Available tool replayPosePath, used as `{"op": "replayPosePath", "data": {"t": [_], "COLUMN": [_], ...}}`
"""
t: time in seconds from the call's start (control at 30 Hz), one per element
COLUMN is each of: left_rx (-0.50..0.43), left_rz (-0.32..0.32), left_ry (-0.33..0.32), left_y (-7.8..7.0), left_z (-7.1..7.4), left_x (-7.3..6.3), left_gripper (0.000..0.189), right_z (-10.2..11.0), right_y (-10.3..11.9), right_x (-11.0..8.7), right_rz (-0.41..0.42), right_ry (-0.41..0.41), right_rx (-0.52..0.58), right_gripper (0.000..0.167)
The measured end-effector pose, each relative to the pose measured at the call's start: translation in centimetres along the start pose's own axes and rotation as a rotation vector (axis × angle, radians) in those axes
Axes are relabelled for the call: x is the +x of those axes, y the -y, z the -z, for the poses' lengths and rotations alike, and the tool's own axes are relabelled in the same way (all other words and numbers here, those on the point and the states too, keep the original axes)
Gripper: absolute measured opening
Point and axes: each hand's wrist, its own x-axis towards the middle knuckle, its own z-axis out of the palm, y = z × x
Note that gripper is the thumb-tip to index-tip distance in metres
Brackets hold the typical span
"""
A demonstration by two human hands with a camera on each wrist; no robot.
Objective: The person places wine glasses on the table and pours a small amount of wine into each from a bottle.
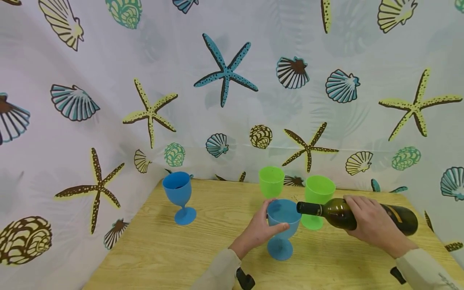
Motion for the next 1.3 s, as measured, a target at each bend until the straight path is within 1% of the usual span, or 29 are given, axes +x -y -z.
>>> {"op": "replayPosePath", "data": {"t": [0.2, 0.47, 0.9, 1.3], "left_rx": [0.012, 0.021, 0.021, 0.019], "left_rz": [0.008, 0.018, 0.03, 0.033], "left_ry": [-0.006, -0.005, -0.002, -0.001], "left_y": [-0.1, -0.3, -0.4, -0.6], "left_z": [0.0, 0.0, 0.1, 0.3], "left_x": [0.0, -0.1, 0.1, 0.1], "left_gripper": [0.079, 0.08, 0.081, 0.082], "right_z": [0.3, 0.6, 1.2, 1.6], "right_y": [-0.2, -0.4, -1.0, -1.2], "right_x": [0.2, 0.4, 0.9, 1.4], "right_rz": [0.014, 0.036, 0.076, 0.114], "right_ry": [0.024, 0.051, 0.057, 0.043], "right_rx": [-0.017, -0.032, -0.071, -0.072], "right_gripper": [0.098, 0.097, 0.104, 0.106]}}
